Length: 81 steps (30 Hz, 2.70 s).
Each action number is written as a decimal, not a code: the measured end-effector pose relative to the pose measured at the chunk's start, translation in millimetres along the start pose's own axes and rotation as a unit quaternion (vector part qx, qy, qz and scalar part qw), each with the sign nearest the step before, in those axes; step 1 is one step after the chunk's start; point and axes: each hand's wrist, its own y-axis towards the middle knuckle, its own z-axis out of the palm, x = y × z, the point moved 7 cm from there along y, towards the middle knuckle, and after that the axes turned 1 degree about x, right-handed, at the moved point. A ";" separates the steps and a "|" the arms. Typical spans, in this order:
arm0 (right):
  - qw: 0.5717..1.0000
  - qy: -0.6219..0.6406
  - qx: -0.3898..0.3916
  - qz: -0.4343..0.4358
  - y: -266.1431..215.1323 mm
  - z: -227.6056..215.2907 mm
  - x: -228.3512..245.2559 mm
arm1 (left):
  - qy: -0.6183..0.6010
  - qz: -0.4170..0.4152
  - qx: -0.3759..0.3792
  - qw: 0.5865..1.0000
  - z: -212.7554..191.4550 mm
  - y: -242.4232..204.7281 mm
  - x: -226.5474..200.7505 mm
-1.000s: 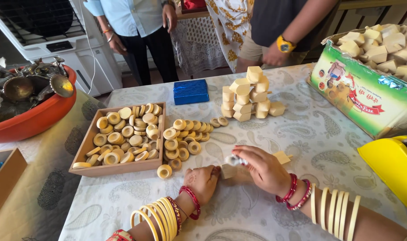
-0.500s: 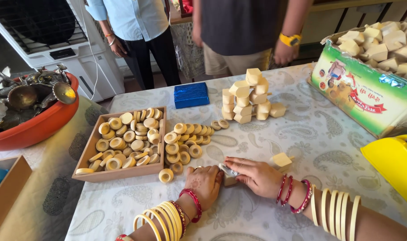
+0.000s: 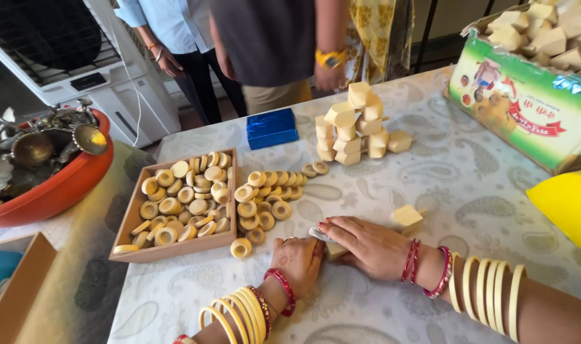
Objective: The recorder is polishing small wooden spindle-shaped toys using a white cloth.
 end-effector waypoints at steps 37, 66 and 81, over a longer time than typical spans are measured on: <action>0.996 0.038 0.054 0.068 -8.9 24.9 -24.8 | 0.000 0.022 -0.009 1.000 -7.4 -1.9 -2.3; 0.978 0.005 -0.207 -0.037 -9.7 -55.5 40.0 | -0.346 0.133 -0.110 0.922 5.3 -24.2 -24.5; 0.763 0.476 -0.088 0.429 -42.6 48.7 -52.2 | 0.150 0.295 -0.191 0.924 -34.3 -35.6 -51.4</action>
